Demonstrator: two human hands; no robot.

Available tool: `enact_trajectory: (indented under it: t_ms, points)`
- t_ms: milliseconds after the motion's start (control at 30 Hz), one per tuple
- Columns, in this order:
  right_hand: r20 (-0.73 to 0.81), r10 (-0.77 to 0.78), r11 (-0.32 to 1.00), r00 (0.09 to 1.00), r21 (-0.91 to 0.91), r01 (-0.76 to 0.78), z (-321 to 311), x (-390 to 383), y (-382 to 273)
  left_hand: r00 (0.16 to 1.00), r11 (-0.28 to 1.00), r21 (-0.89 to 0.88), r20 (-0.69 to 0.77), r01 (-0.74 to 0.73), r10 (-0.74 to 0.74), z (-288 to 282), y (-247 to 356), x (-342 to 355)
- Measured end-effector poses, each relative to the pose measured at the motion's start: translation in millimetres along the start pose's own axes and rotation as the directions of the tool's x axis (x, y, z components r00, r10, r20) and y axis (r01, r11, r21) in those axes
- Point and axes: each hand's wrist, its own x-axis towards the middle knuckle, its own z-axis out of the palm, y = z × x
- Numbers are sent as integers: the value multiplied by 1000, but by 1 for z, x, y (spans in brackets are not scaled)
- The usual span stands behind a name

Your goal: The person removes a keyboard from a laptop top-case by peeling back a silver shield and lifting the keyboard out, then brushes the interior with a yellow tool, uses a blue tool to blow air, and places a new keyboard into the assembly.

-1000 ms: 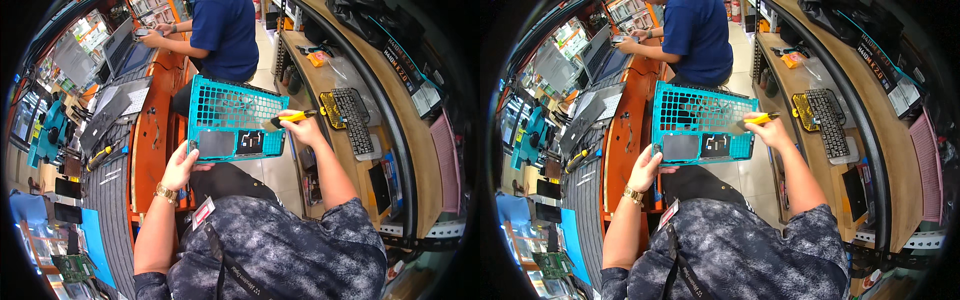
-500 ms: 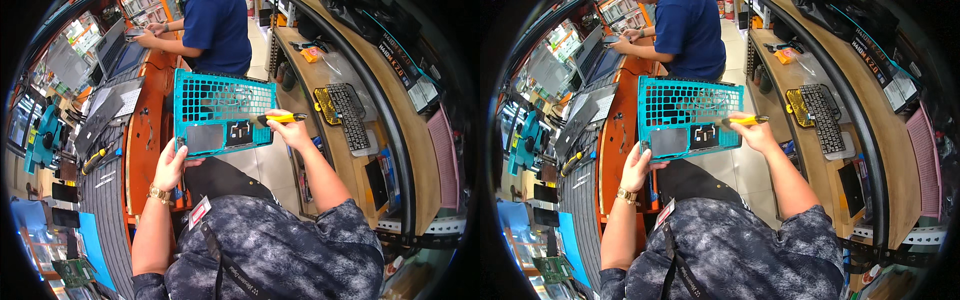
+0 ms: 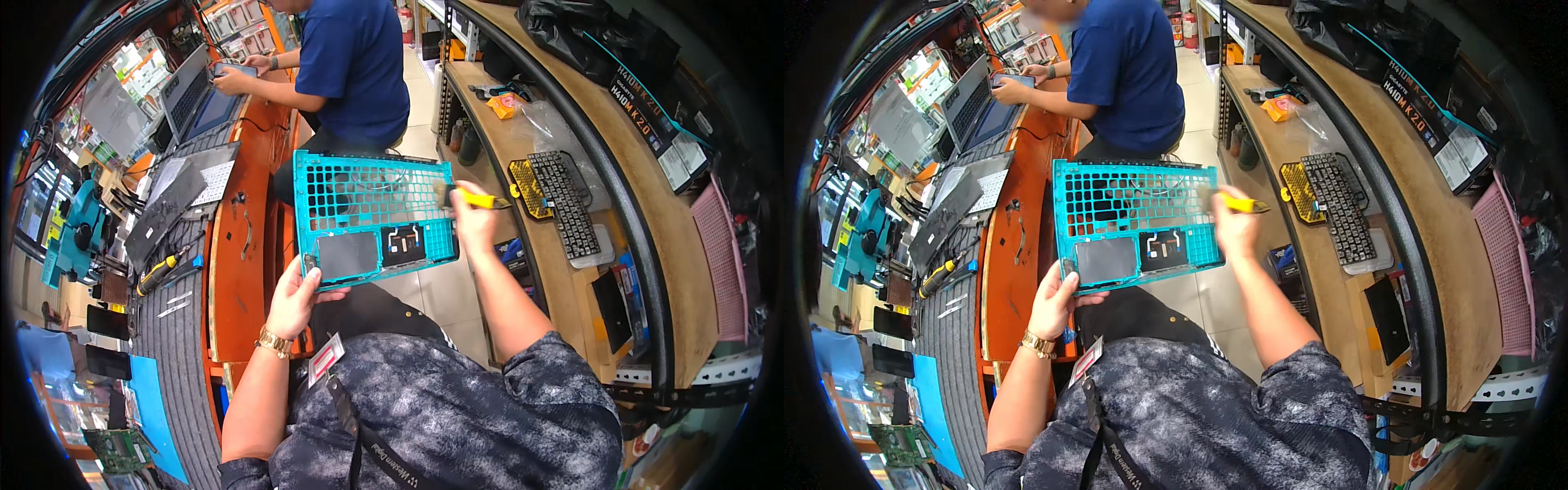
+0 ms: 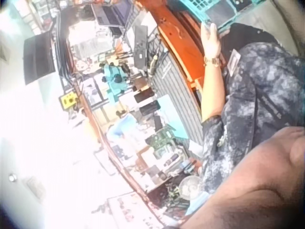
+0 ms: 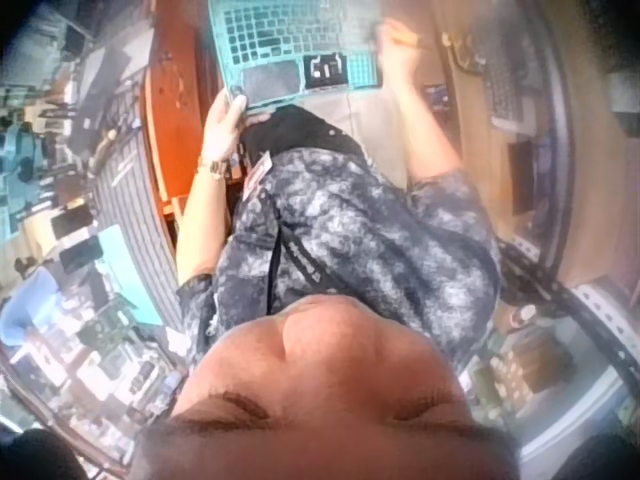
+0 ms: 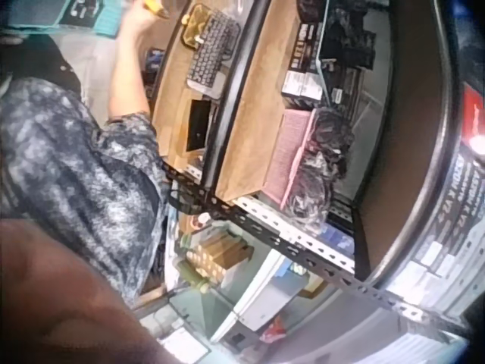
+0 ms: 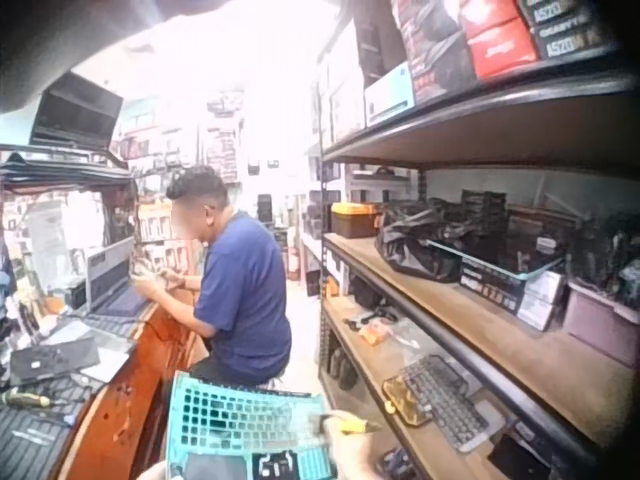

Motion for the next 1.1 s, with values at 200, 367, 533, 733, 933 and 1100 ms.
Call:
enact_trajectory:
  t_ms: [200,367,533,733,933,1100]
  points:
    - [-36,-10,1000,999,-12,9,-12,44,-3,999,999,12,10,30,-30,7,-1,-3]
    - [180,-187,982,966,66,177,18,19,-2,999,999,5,13,47,-47,5,-7,-6]
    - [-69,-75,986,995,-153,63,-22,56,-5,997,999,2,57,50,-50,1,-15,-1]
    - [430,-240,971,870,101,218,53,-22,-90,996,997,28,53,77,-79,-1,-27,-3]
    - [105,29,966,994,-259,-1,-12,30,-43,993,995,-14,64,99,-98,1,-21,-2]
    - [387,-335,941,859,88,327,75,-34,-125,989,991,14,72,131,-131,14,-28,0]
